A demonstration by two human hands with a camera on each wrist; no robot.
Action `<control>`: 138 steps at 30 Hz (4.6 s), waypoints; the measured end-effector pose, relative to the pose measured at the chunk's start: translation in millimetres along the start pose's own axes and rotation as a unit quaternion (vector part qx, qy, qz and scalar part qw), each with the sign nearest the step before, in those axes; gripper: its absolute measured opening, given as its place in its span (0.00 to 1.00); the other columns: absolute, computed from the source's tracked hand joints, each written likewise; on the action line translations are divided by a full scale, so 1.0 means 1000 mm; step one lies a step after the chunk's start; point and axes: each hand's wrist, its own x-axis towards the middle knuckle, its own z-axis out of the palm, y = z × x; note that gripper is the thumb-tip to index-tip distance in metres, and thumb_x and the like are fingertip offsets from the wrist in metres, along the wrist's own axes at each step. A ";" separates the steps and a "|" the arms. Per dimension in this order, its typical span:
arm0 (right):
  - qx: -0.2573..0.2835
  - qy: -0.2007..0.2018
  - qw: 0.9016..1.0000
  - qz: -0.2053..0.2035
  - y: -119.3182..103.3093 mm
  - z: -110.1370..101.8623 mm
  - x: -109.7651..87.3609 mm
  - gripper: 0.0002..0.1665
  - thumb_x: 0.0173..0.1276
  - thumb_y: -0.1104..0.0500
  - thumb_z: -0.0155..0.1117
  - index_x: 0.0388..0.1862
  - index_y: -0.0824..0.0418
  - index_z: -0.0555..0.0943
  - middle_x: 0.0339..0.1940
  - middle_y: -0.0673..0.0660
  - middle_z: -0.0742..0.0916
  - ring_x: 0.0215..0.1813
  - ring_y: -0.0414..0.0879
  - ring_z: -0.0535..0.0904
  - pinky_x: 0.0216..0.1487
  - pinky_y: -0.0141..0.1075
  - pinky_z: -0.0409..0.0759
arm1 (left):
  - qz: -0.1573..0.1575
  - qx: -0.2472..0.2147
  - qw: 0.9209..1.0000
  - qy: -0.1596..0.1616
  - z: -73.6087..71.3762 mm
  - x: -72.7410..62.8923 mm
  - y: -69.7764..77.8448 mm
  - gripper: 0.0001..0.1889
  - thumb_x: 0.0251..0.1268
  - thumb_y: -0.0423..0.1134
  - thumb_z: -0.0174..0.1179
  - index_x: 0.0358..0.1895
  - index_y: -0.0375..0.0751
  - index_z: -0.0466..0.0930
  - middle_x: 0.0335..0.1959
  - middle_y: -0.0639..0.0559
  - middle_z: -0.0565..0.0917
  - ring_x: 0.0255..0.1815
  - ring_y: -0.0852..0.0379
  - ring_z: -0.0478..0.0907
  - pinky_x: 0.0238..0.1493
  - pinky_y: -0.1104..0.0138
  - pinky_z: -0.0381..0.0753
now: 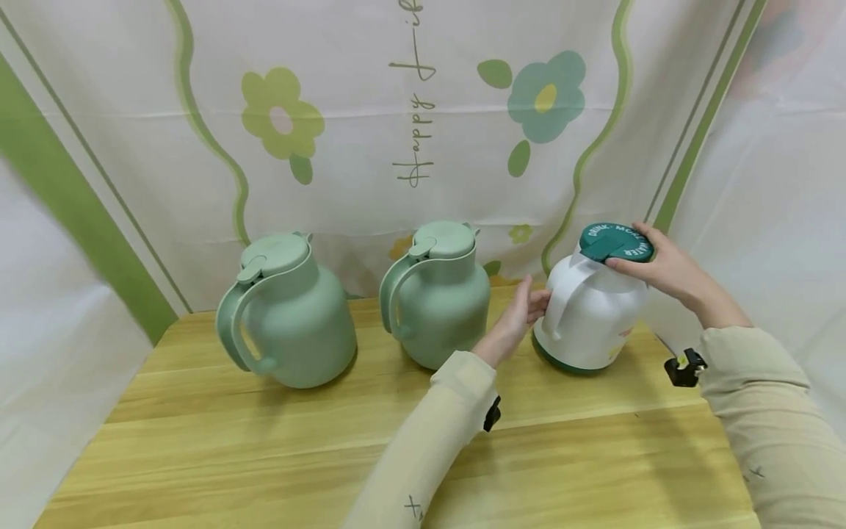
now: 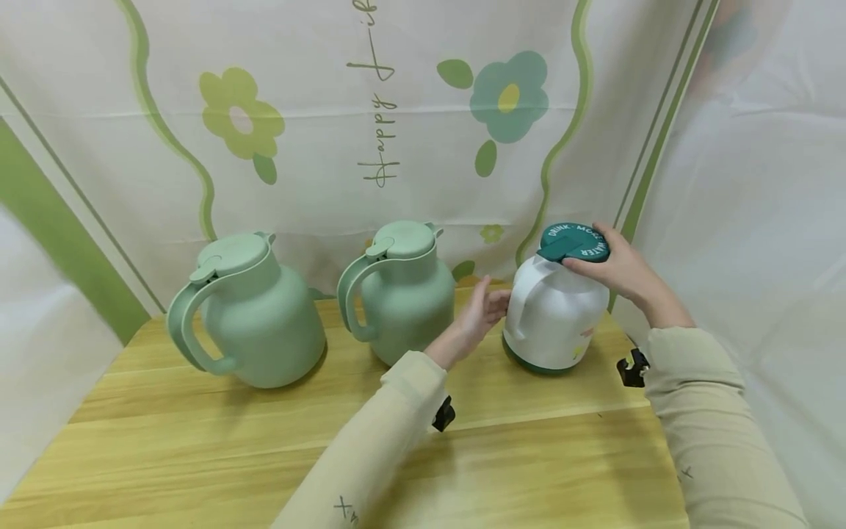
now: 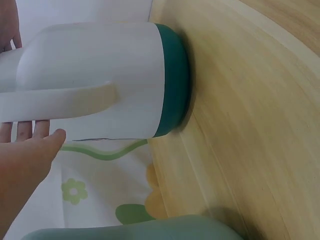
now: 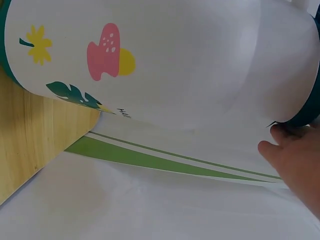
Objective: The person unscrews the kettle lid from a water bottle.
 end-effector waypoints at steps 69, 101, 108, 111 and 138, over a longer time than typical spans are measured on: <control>-0.047 0.078 0.995 -0.028 -0.016 0.029 0.011 0.62 0.60 0.36 0.63 0.78 0.62 0.41 0.75 0.75 0.51 0.68 0.75 0.55 0.61 0.70 0.59 | 0.029 -0.051 0.998 0.020 -0.036 0.000 0.003 0.34 0.72 0.50 0.24 0.69 0.29 0.62 0.72 0.37 0.64 0.74 0.43 0.59 0.77 0.56 0.54; -0.072 0.051 0.996 -0.025 -0.020 0.023 0.001 0.61 0.59 0.36 0.64 0.78 0.61 0.44 0.74 0.76 0.54 0.68 0.75 0.56 0.60 0.70 0.61 | 0.072 0.127 0.988 0.051 -0.031 0.000 -0.006 0.25 0.60 0.31 0.64 0.62 0.40 0.74 0.59 0.45 0.80 0.59 0.51 0.77 0.57 0.64 0.78; -0.090 0.024 0.995 -0.028 -0.023 0.021 0.000 0.62 0.61 0.36 0.62 0.78 0.64 0.40 0.73 0.79 0.52 0.67 0.75 0.56 0.60 0.70 0.60 | 0.082 0.140 0.985 0.055 -0.030 -0.002 -0.006 0.21 0.60 0.31 0.63 0.58 0.39 0.76 0.55 0.44 0.82 0.56 0.52 0.79 0.55 0.67 0.79; -0.104 0.014 0.994 -0.027 -0.028 0.020 -0.001 0.63 0.61 0.35 0.60 0.77 0.68 0.39 0.72 0.80 0.51 0.66 0.76 0.56 0.61 0.70 0.60 | 0.081 0.143 0.985 0.055 -0.030 -0.002 -0.006 0.21 0.60 0.31 0.63 0.59 0.39 0.76 0.55 0.44 0.82 0.57 0.52 0.79 0.55 0.67 0.79; -0.134 0.025 0.990 -0.044 -0.034 0.017 0.008 0.62 0.58 0.36 0.63 0.72 0.76 0.50 0.68 0.81 0.57 0.62 0.72 0.59 0.58 0.67 0.66 | 0.119 0.206 0.967 0.087 -0.023 0.000 -0.007 0.23 0.64 0.27 0.55 0.64 0.39 0.73 0.58 0.43 0.81 0.60 0.52 0.77 0.58 0.65 0.78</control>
